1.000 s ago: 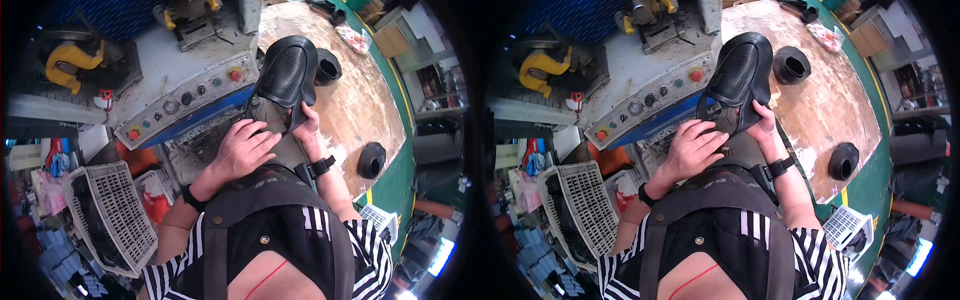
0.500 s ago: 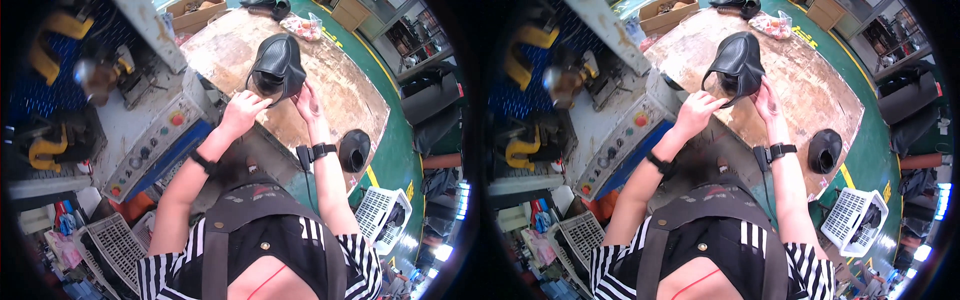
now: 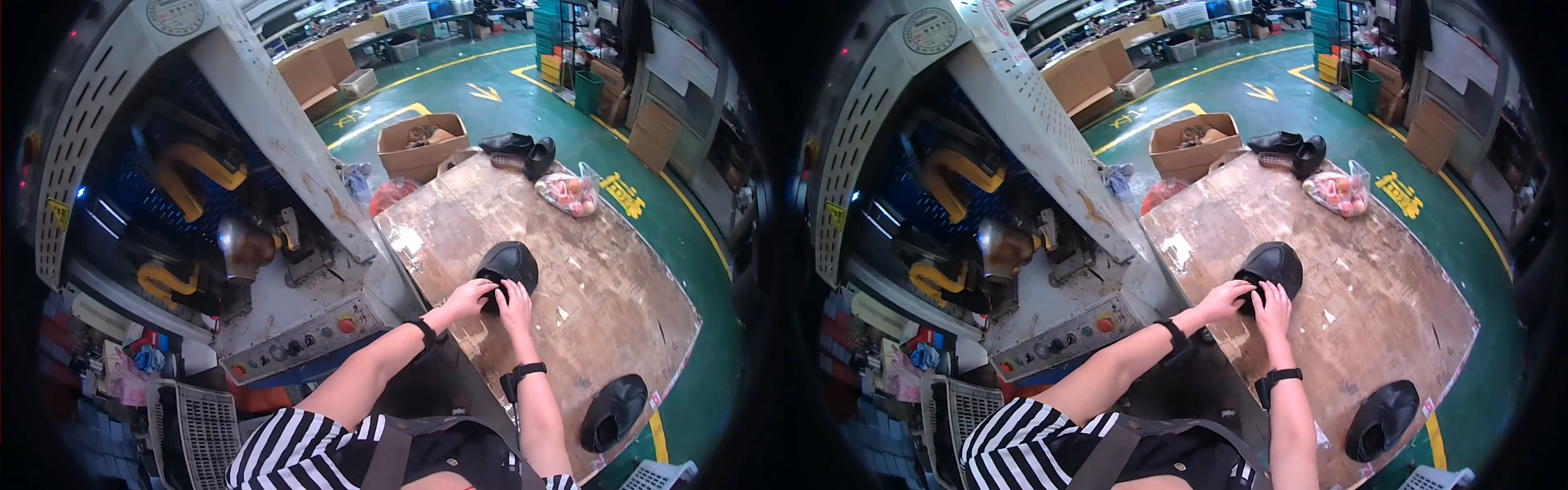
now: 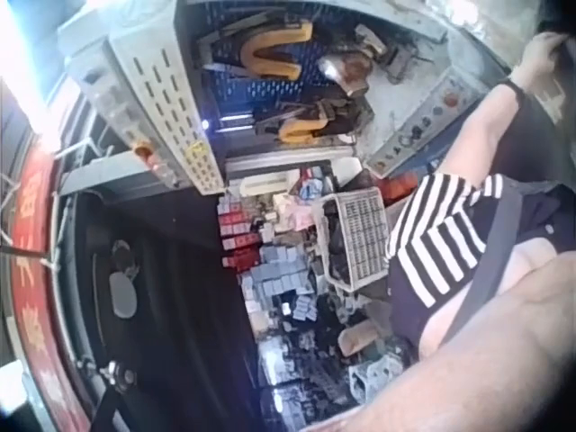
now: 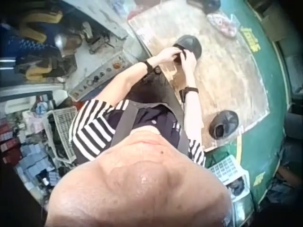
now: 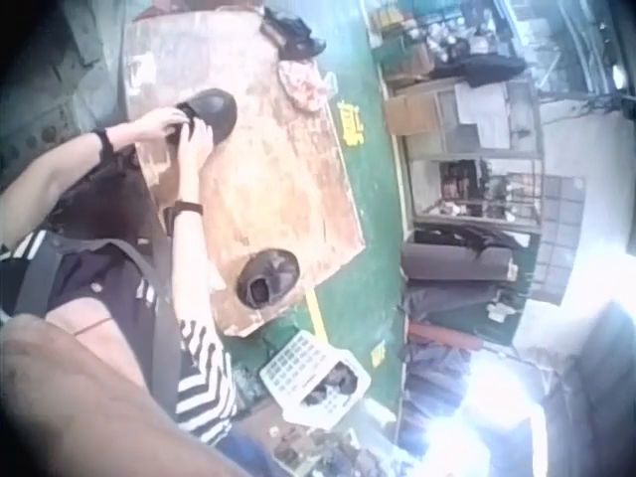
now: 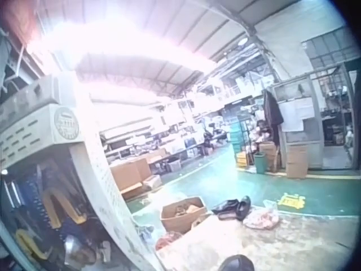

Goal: Placing shoe uppers onto an industrial shaping machine and removing them after processing.

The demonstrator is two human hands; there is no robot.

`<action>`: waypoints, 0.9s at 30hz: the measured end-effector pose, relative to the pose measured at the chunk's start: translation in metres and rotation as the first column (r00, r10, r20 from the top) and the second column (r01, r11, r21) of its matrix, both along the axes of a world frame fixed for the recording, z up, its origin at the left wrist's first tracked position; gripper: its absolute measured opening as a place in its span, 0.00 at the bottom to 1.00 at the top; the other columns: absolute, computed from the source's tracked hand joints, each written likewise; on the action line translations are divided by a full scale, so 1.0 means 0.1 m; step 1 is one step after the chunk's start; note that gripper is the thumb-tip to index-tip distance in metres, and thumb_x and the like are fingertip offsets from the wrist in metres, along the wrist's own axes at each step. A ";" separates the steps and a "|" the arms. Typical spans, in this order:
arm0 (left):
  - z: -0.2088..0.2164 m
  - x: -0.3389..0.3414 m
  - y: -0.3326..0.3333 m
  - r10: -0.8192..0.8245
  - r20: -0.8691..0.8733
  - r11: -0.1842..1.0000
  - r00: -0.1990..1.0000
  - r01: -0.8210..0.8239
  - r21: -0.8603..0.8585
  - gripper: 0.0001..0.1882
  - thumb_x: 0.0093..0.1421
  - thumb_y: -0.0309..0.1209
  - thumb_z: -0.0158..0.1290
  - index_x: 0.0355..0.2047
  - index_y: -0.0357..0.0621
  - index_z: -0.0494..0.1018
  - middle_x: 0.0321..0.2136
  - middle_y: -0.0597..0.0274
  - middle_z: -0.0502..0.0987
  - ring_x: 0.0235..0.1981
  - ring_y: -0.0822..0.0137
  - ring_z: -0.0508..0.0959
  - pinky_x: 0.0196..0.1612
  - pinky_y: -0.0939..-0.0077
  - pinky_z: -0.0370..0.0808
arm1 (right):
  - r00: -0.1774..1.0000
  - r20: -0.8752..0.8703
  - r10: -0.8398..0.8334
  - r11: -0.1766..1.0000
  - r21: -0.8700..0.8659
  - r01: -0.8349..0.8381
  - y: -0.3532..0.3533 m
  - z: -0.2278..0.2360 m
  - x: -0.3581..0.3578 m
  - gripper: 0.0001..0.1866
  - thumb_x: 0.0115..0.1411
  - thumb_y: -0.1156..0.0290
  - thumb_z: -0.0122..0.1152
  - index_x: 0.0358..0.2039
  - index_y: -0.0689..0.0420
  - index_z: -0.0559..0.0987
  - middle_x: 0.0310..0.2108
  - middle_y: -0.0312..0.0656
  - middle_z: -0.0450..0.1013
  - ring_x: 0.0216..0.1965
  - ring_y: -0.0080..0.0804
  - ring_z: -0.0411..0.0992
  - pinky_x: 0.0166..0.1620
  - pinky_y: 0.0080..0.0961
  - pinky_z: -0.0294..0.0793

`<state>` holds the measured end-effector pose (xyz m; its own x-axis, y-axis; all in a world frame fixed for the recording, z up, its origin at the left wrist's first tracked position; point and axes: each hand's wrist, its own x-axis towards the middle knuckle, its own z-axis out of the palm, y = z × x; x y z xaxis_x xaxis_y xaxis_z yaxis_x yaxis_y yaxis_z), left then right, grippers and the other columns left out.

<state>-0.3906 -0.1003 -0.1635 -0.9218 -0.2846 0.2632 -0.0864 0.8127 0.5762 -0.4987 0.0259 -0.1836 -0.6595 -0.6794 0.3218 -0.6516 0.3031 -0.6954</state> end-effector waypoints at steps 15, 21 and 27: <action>0.45 3.99 0.45 0.530 0.430 0.704 0.731 -0.662 0.258 0.14 0.60 0.35 0.48 0.45 0.45 0.73 0.40 0.56 0.77 0.41 0.66 0.77 0.45 0.74 0.71 | 0.995 -0.093 -0.023 0.995 0.095 0.032 -0.11 -0.17 0.17 0.17 0.49 0.60 0.61 0.37 0.55 0.76 0.40 0.43 0.68 0.48 0.44 0.65 0.53 0.40 0.62; 1.27 5.85 0.98 0.833 0.188 0.433 0.521 -0.824 0.366 0.15 0.61 0.33 0.49 0.45 0.38 0.73 0.38 0.58 0.78 0.37 0.73 0.76 0.42 0.76 0.72 | 0.957 -0.290 0.012 0.995 -0.093 -0.040 -0.10 -0.02 0.99 0.16 0.53 0.71 0.52 0.42 0.62 0.75 0.43 0.50 0.72 0.46 0.46 0.68 0.51 0.37 0.65; 2.07 7.92 1.63 0.992 -0.015 0.122 0.125 -0.925 0.361 0.13 0.60 0.28 0.50 0.44 0.37 0.73 0.32 0.64 0.78 0.34 0.75 0.76 0.41 0.79 0.72 | 0.813 0.261 0.520 0.841 0.009 -0.541 -0.28 -0.57 2.93 0.14 0.59 0.78 0.48 0.45 0.65 0.73 0.44 0.45 0.73 0.46 0.32 0.71 0.51 0.25 0.66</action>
